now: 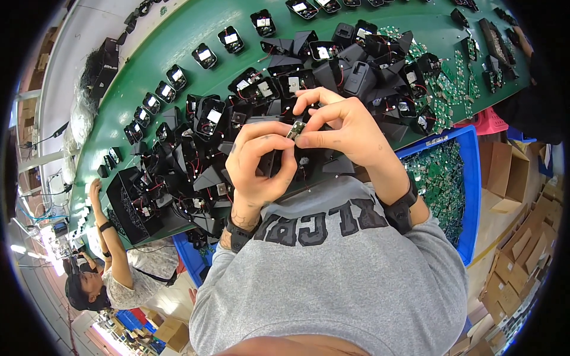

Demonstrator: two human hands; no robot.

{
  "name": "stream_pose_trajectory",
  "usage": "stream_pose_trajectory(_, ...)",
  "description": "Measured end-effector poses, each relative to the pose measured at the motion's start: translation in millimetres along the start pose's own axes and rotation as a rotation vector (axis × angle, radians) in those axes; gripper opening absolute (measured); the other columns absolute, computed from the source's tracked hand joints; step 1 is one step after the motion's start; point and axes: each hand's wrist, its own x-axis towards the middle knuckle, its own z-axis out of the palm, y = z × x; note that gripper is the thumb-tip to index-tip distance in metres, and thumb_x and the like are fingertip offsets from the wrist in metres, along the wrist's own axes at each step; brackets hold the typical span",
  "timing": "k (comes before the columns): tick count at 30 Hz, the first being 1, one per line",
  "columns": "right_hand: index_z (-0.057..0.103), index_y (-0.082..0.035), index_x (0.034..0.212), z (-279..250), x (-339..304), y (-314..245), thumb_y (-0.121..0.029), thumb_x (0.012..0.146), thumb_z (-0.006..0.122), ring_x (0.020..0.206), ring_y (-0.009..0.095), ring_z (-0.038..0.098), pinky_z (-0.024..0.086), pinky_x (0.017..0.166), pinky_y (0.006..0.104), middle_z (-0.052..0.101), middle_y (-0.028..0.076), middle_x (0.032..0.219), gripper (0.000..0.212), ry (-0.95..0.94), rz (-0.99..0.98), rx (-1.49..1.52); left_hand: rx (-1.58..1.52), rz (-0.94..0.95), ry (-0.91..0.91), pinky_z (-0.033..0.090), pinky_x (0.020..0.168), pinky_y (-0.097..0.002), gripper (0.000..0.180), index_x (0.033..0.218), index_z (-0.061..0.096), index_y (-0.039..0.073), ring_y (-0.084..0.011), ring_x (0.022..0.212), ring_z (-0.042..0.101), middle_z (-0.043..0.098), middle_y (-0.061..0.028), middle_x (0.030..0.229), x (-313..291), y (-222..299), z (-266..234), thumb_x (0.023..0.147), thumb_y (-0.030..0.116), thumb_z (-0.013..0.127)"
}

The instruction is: Assembling circuit boards into black plastic housings on a production assembly line.

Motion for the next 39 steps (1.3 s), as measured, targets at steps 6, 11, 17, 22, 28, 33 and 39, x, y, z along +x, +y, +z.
stream_pose_trajectory(6,0.056,-0.003,0.079,8.2,-3.0,-0.4,0.007,0.064,0.076,0.098,0.018,0.059,0.051,0.083,0.0316,0.057,0.006,0.097,0.027,0.111,0.055,0.17,-0.004,-0.022,0.012,0.051,0.072,-0.0302,0.027,0.086,0.06,0.004,-0.0222,0.08,0.063,0.064,-0.0126,0.091,-1.2,-0.2,-2.0,0.063,-0.009,0.067)
stream_pose_trajectory(11,0.047,-0.007,0.084,5.3,-2.7,0.9,0.009,0.063,0.075,0.088,0.01,0.058,0.052,0.074,0.0238,0.057,0.003,0.09,0.039,0.097,0.119,0.124,-0.06,-0.082,0.007,0.05,0.069,-0.0295,0.027,0.086,0.06,0.005,-0.0225,0.077,0.062,0.064,-0.0101,0.088,-2.3,-2.2,-1.0,0.063,-0.008,0.065)
stream_pose_trajectory(17,0.049,-0.006,0.089,8.2,-3.6,-4.6,0.006,0.067,0.074,0.087,0.009,0.058,0.052,0.075,0.0249,0.057,0.002,0.09,0.035,0.018,0.184,0.036,-0.499,-0.536,0.069,0.044,0.085,-0.0288,0.028,0.095,0.056,0.003,-0.0162,0.093,0.057,0.059,-0.0074,0.098,-21.1,-8.1,-1.1,0.07,-0.004,0.065)
stream_pose_trajectory(22,0.058,-0.004,0.119,-20.9,-0.7,-29.3,-0.034,0.06,0.084,0.121,0.032,0.049,0.042,0.097,0.0435,0.055,0.015,0.123,0.071,-0.113,-0.625,-0.786,-0.588,-0.711,0.146,0.041,0.091,-0.0279,0.039,0.106,0.052,0.004,-0.0146,0.099,0.054,0.057,-0.0061,0.101,-20.0,-2.3,-10.3,0.071,-0.003,0.066)
stream_pose_trajectory(28,0.061,-0.008,0.117,-11.8,0.9,-28.1,-0.024,0.062,0.079,0.12,0.033,0.05,0.04,0.097,0.0476,0.058,0.009,0.124,0.061,-0.309,-0.712,-1.006,-0.495,-0.653,0.055,0.042,0.089,-0.0266,0.047,0.112,0.047,0.005,-0.0135,0.098,0.054,0.057,-0.0072,0.102,-11.7,8.4,-14.8,0.07,-0.004,0.066)
stream_pose_trajectory(33,0.062,-0.009,0.113,-8.4,-0.3,-27.3,-0.018,0.063,0.078,0.115,0.031,0.055,0.041,0.097,0.0475,0.061,0.007,0.117,0.053,-0.234,-0.819,-1.055,-0.463,-0.612,0.016,0.041,0.091,-0.0274,0.049,0.113,0.046,0.005,-0.0136,0.099,0.054,0.056,-0.0078,0.104,-11.0,9.9,-15.3,0.07,-0.003,0.068)
stream_pose_trajectory(39,0.062,-0.007,0.106,-11.4,-3.2,-18.2,-0.022,0.058,0.084,0.11,0.033,0.057,0.038,0.1,0.0538,0.062,0.012,0.112,0.055,-0.167,-0.75,-0.718,-0.706,-0.767,-0.269,0.039,0.094,-0.0296,0.057,0.115,0.051,0.004,-0.0153,0.105,0.052,0.055,-0.0052,0.11,-3.8,13.6,-27.0,0.066,0.008,0.08)
